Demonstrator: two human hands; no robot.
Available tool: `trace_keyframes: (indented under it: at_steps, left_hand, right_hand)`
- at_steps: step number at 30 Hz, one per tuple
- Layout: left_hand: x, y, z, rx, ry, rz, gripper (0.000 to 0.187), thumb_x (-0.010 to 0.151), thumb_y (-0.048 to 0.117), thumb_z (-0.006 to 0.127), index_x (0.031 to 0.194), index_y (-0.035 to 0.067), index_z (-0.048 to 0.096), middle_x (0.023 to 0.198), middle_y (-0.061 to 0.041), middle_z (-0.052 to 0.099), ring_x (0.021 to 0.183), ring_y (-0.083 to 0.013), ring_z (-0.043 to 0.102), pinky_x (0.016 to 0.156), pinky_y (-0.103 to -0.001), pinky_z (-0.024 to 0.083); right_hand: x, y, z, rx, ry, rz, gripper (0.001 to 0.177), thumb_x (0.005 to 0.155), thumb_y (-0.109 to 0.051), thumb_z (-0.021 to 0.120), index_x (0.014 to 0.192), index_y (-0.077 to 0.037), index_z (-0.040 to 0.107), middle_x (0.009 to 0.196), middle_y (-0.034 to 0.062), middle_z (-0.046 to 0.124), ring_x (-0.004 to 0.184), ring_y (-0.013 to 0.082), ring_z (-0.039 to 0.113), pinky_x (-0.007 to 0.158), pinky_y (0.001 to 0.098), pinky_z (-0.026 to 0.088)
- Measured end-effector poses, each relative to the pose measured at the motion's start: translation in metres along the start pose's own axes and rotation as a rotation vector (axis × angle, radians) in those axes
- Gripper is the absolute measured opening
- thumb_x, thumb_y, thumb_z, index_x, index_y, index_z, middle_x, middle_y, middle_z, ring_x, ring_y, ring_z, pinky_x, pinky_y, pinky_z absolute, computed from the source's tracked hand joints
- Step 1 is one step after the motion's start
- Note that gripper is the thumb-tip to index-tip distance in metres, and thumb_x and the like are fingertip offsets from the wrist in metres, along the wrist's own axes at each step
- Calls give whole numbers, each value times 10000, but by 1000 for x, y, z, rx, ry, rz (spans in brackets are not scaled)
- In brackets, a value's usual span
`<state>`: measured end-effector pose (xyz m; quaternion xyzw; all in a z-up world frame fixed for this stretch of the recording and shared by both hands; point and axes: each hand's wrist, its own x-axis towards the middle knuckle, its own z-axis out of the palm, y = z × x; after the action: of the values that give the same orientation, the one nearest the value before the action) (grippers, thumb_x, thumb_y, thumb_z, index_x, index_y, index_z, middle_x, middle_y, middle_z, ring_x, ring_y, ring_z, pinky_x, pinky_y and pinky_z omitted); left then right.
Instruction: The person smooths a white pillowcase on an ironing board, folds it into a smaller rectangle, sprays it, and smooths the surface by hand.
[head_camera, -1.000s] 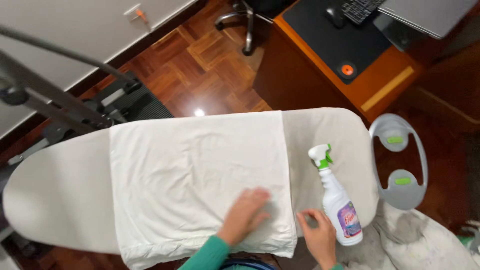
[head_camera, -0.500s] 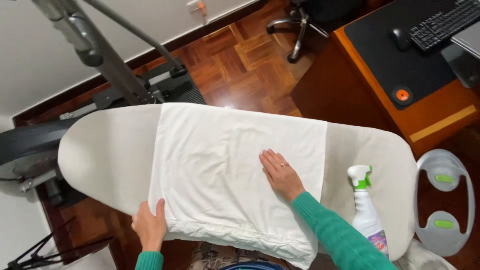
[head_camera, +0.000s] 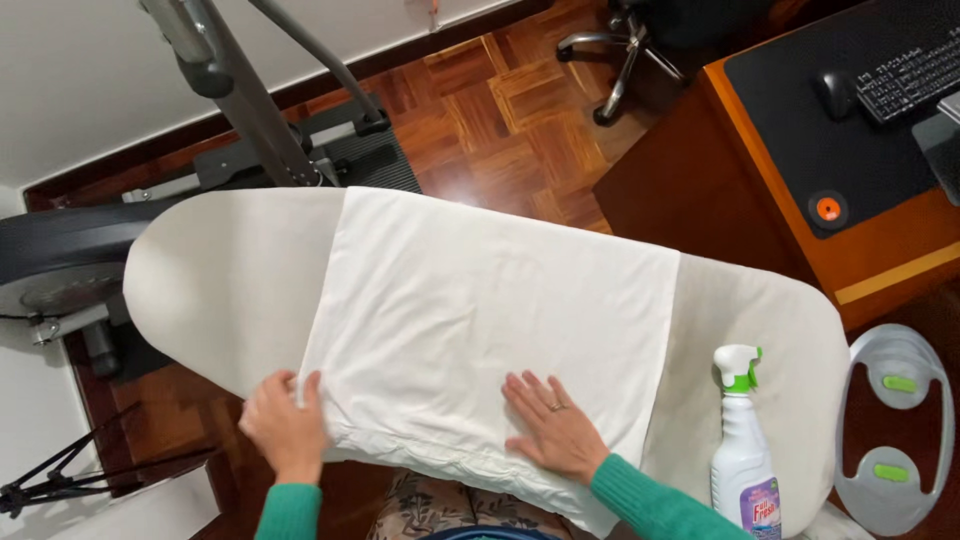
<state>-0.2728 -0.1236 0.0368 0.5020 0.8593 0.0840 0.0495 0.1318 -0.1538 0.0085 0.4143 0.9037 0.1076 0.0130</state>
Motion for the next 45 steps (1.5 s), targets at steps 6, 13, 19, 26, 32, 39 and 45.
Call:
trace_keyframes:
  at_steps: [6,13,19,26,32,39,45]
  left_hand:
    - [3,122,78,-472,-57,972,301,1047,299,590,1230,78,681,1214,-140,710,1211,-325,655,1093,-484,472]
    - [12,242,131,-180,-35,1659,499,1094,472,363,1477,176,486,1537,-36,541,1465,-179,459,1280,-390,274]
    - [0,221,94,-133,-138,1687,831,965,679,256,1654,216,226,1731,-5,255,1591,-148,242,1327,-399,99]
    - [-33,173,73,-198,-171,1732,788,933,674,210,1605,285,344,1657,97,401,1568,-84,266,1340,-398,88]
    - [-57,138,77,13,-361,1822,778,975,670,140,1648,287,209,1711,135,242,1596,-58,118,1343,-390,-14]
    - [-45,130,56,-540,-1441,1737,571,1148,420,163,1521,81,431,1546,-121,508,1495,-298,414,1272,-593,170]
    - [98,242,33,-875,-753,1312,417,1116,251,396,1504,118,473,1595,-110,479,1491,-303,447,1300,-550,163]
  right_hand:
    - [44,88,37,393,136,379,691,1005,-472,517,1631,-219,367,1675,64,365,1522,332,336,1215,562,256]
    - [96,121,62,385,123,238,651,980,-268,470,1617,-354,371,1677,-70,360,1543,226,322,1232,522,257]
    - [97,124,67,402,48,267,535,1077,-393,325,1609,-424,363,1657,-94,386,1531,226,341,1224,499,269]
    - [99,124,57,374,-20,307,518,1084,-486,296,1599,-454,347,1671,-155,336,1555,159,272,1263,438,189]
    - [100,124,55,342,-52,314,522,1086,-505,280,1602,-453,336,1665,-161,344,1547,159,285,1263,429,200]
    - [108,125,24,357,-166,264,568,1096,-408,248,1642,-254,268,1714,-23,256,1579,275,210,1261,513,156]
    - [141,95,56,275,141,79,574,1044,-289,420,1546,-11,406,1576,194,452,1490,367,405,1242,526,319]
